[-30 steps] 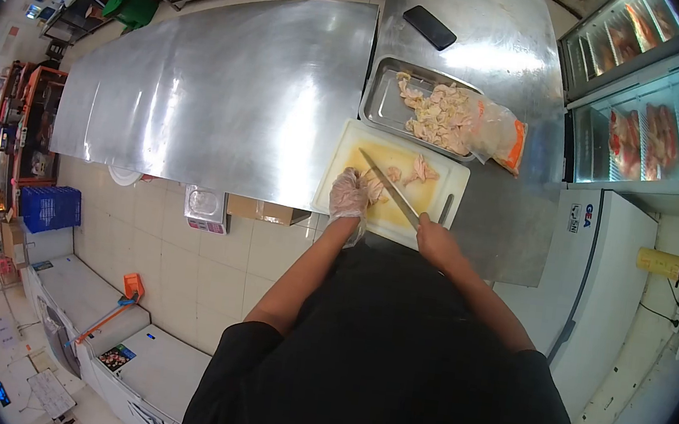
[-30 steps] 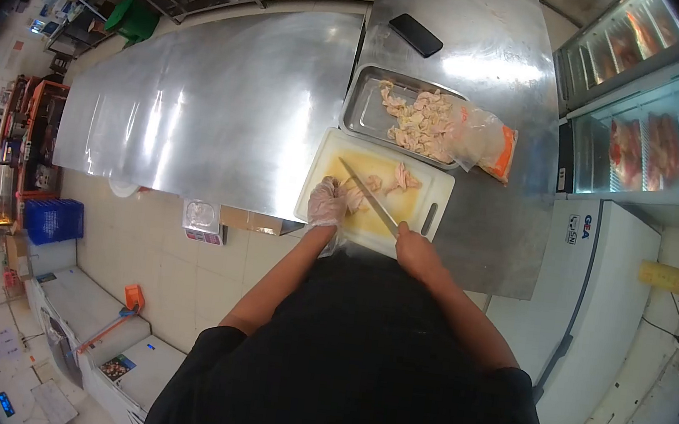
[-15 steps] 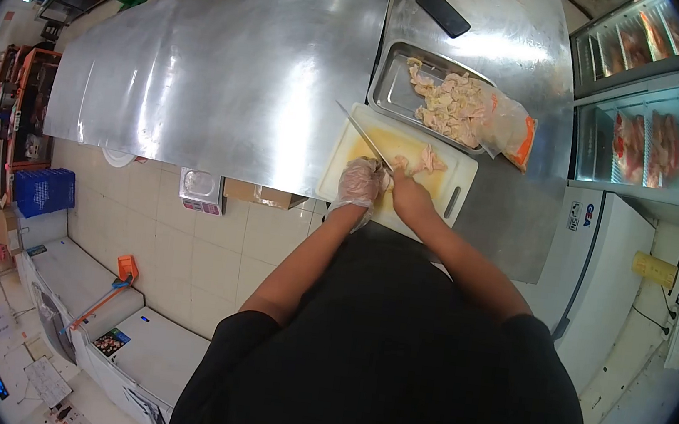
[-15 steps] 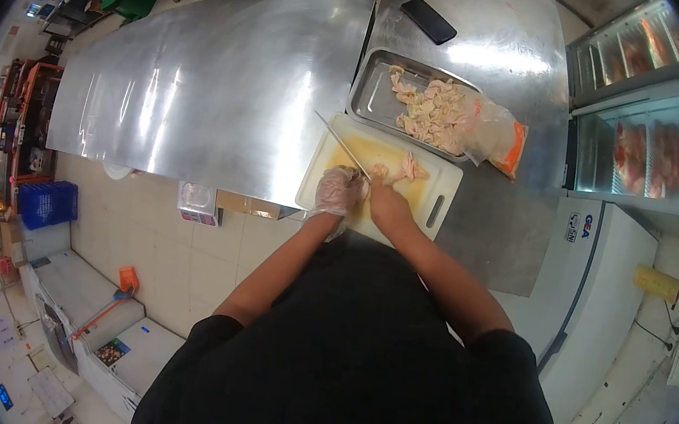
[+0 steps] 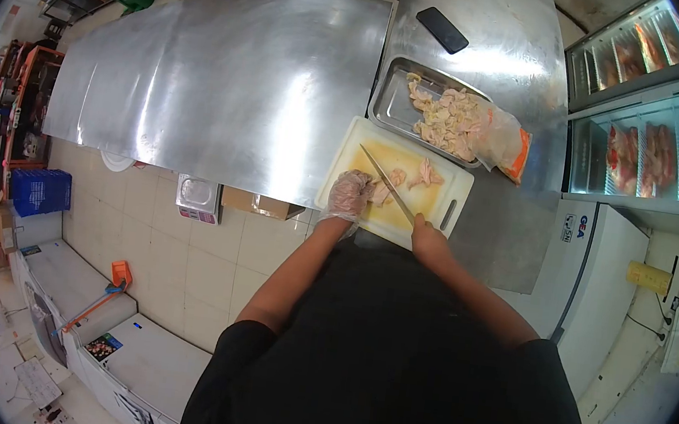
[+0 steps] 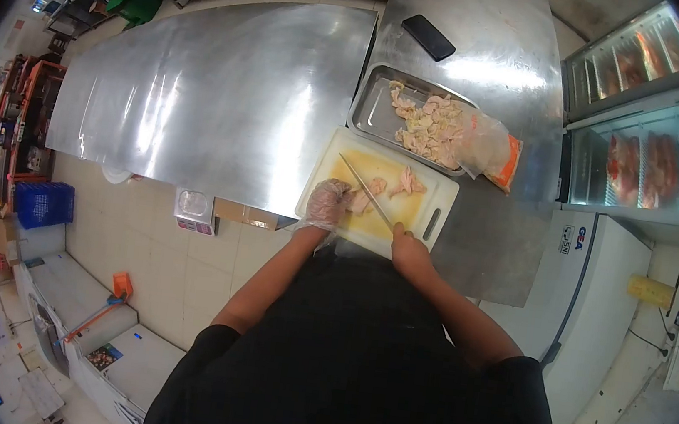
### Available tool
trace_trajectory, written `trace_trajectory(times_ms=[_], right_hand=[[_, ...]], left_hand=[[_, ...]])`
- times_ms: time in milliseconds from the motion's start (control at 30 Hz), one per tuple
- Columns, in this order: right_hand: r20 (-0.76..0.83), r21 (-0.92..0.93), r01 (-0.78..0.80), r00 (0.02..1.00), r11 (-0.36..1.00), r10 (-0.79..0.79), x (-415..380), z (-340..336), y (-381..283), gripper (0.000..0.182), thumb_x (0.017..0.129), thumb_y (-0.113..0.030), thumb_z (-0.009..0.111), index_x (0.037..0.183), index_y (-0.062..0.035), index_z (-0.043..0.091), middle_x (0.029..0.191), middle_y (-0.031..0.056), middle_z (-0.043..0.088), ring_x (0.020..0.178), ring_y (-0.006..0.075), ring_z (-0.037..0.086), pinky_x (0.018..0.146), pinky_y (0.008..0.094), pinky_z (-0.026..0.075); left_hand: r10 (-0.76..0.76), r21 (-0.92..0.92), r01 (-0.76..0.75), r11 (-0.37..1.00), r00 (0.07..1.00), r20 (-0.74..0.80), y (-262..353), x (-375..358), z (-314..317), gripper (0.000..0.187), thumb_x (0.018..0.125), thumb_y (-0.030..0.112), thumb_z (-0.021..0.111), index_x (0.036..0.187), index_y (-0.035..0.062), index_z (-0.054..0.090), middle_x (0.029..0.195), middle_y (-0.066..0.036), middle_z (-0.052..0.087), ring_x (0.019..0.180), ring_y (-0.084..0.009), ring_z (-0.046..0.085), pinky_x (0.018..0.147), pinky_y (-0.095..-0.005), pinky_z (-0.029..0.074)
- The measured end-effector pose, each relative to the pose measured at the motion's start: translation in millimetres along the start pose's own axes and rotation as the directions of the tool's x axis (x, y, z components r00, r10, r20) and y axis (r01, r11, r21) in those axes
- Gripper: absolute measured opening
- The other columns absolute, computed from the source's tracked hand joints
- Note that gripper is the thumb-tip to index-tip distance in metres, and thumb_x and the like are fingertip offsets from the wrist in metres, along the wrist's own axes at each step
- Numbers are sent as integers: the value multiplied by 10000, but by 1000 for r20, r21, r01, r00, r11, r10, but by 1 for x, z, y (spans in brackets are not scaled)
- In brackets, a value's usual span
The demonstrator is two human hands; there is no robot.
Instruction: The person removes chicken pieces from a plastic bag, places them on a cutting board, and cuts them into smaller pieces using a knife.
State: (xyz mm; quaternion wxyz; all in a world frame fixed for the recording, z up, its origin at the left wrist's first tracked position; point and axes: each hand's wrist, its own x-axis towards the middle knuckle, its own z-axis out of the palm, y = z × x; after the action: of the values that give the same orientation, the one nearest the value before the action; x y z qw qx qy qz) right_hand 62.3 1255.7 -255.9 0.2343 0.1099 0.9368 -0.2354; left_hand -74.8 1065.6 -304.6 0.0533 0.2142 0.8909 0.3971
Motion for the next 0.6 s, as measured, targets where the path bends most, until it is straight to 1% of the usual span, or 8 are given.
trace_trajectory(times_ms=[133,200,233,300,333,400,500,600], right_hand=[[-115,37,119,987,992,-114,41,-6,-25,203,896,-93,457,1074,3,463,829,261,632,777,437,650,684,539,513],[-142,64,177,976,982,-167,57,-11,-35,209,895,-94,454,1078,8,462,825,263,637,778,439,652,684,542,514],[-145,60,175,976,983,-165,63,-12,-39,182,903,-97,453,1050,11,454,799,267,637,752,448,644,673,543,507],[-159,58,173,974,983,-162,66,-14,-37,160,911,-101,453,1023,13,447,774,272,638,726,458,635,661,544,500],[-129,63,152,981,986,-143,62,-14,-28,175,902,-103,456,1033,13,452,786,267,641,734,448,643,667,540,507],[-102,70,132,987,989,-124,47,-14,-8,190,893,-104,459,1042,14,457,799,261,645,743,438,650,673,537,514],[-93,42,82,993,996,-78,20,-28,20,163,907,-111,442,1014,11,454,789,261,644,741,442,649,673,540,513],[-88,2,-23,996,1000,23,5,-38,34,144,921,-112,433,995,11,452,800,262,645,732,449,646,663,550,508]], left_hand=[[62,17,-67,998,977,206,10,2,-12,155,821,186,697,910,60,694,884,-139,654,840,-339,612,748,-424,486],[-85,-159,132,978,959,272,31,-6,-26,206,856,250,702,909,52,684,797,-127,654,710,-266,624,679,-372,489],[-79,-154,125,980,958,275,34,-11,-28,206,856,250,702,909,52,684,797,-127,654,710,-266,624,679,-372,489],[-189,-316,210,925,977,97,42,-18,-31,213,884,244,701,938,39,676,787,-79,637,714,-201,605,670,-318,481],[-181,-314,202,928,979,97,45,-21,-32,213,884,244,701,938,39,676,787,-79,637,714,-201,605,670,-318,481],[-370,-744,345,573,918,141,50,-24,-36,196,900,196,695,991,28,654,793,-44,634,719,-129,589,662,-271,471],[-270,-741,321,590,943,193,62,-15,-42,153,912,135,671,1009,22,633,833,-42,646,729,-107,590,660,-254,477],[-175,-727,268,633,963,203,77,-4,-26,154,884,162,683,953,34,633,815,-52,658,708,-125,606,668,-281,494]])
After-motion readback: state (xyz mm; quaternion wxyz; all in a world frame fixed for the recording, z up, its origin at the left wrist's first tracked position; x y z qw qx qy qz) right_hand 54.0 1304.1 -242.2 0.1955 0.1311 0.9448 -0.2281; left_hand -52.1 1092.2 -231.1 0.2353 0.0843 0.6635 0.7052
